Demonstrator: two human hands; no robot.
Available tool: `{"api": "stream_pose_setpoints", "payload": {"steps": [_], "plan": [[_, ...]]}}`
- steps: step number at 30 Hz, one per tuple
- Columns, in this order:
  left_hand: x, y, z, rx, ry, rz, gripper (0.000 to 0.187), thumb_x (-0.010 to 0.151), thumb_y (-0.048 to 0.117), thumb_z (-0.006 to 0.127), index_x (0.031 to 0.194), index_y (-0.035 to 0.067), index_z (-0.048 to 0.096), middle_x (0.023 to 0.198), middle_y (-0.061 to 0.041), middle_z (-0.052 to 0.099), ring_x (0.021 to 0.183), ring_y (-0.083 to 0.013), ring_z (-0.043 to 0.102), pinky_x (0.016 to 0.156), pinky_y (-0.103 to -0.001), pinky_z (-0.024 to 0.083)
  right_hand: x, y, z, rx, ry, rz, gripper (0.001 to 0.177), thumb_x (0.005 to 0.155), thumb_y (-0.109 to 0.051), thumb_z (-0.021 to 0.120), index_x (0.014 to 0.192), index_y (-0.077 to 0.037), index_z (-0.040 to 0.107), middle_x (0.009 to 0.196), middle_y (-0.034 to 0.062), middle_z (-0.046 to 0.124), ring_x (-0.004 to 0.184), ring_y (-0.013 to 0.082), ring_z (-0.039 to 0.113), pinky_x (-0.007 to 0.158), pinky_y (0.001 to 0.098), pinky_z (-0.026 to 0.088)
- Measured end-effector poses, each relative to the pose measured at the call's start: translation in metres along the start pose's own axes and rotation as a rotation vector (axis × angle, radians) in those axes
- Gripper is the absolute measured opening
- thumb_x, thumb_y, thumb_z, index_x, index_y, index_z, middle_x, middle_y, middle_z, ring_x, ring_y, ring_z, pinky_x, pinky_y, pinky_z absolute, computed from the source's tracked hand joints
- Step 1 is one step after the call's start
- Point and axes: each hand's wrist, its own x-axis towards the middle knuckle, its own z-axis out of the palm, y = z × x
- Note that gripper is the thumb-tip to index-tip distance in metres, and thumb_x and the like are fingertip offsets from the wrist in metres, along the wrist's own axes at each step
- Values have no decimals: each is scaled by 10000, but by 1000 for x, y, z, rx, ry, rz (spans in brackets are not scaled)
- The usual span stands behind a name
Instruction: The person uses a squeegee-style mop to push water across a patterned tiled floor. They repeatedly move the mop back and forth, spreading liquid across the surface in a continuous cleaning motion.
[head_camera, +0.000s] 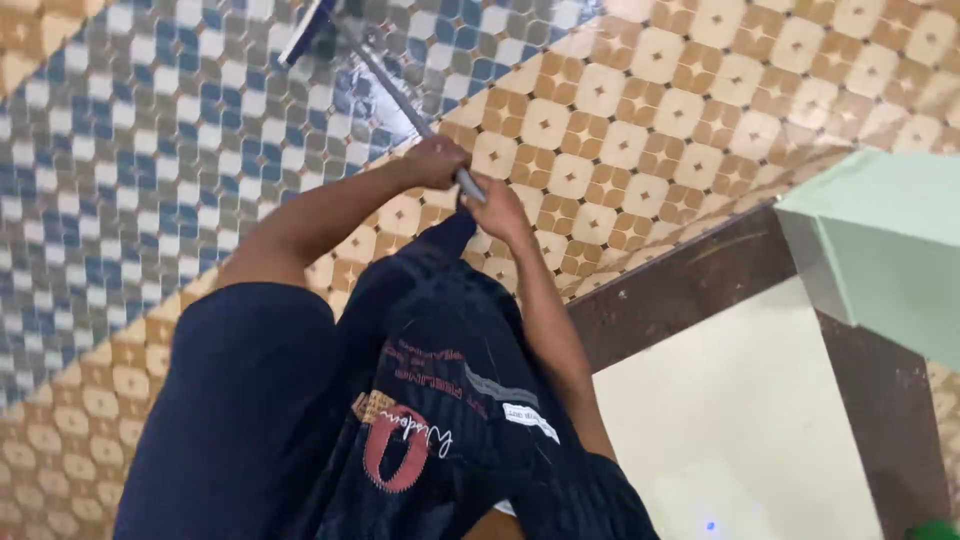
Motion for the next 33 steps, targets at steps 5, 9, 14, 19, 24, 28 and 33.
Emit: {"api": "stream_pose_setpoints", "payload": {"steps": [5, 9, 14, 19, 24, 28, 33], "plan": [[37, 147, -21, -61, 69, 320, 133, 770, 295, 714, 839, 183, 732, 858, -98, 739, 888, -321, 733, 789, -493, 587, -141, -66, -97, -443, -15, 186, 489, 912, -228, 657, 1368, -83, 555, 1069, 278, 692, 973, 483, 660, 808, 560, 512], [66, 257, 13, -100, -168, 384, 243, 693, 351, 765, 848, 165, 775, 816, -105, 743, 790, -317, 734, 708, -465, 597, -205, -17, -114, -636, -219, 485, 704, 935, -236, 574, 1579, -123, 313, 1000, 284, 707, 867, 481, 686, 785, 576, 529], [113, 241, 78, -173, -260, 436, 249, 694, 324, 767, 890, 170, 773, 883, -92, 759, 866, -296, 743, 731, -466, 597, -204, 105, -71, -468, -103, 445, 602, 1048, -212, 511, 1588, -133, 256, 1043, 314, 679, 824, 511, 666, 703, 613, 511], [171, 118, 54, 22, -92, 182, 152, 773, 224, 714, 892, 213, 807, 929, -85, 770, 900, -314, 738, 827, -470, 571, -36, 140, -82, -272, -105, 229, 543, 955, -134, 555, 1467, -47, 399, 922, 292, 700, 858, 499, 680, 765, 596, 517], [246, 19, -59, 145, -126, -151, 245, 775, 227, 757, 1014, 174, 778, 998, -125, 764, 970, -348, 717, 894, -477, 563, 100, 83, -179, -340, -38, 111, 491, 904, -203, 645, 1362, -95, 507, 983, 280, 699, 949, 478, 669, 805, 579, 508], [314, 90, -87, 44, -151, 33, 323, 757, 351, 801, 1009, 170, 711, 961, -74, 740, 969, -318, 707, 783, -506, 557, 25, 68, -322, -387, -28, 91, 416, 892, -281, 697, 1260, -105, 617, 997, 247, 685, 882, 469, 658, 745, 557, 509], [349, 264, -56, -207, -43, 202, 210, 819, 330, 708, 908, 140, 720, 835, -114, 741, 842, -333, 728, 702, -478, 575, -112, 54, -409, -229, 19, 154, 571, 838, -174, 693, 1400, -201, 596, 992, 223, 722, 869, 414, 705, 719, 475, 555]]}}
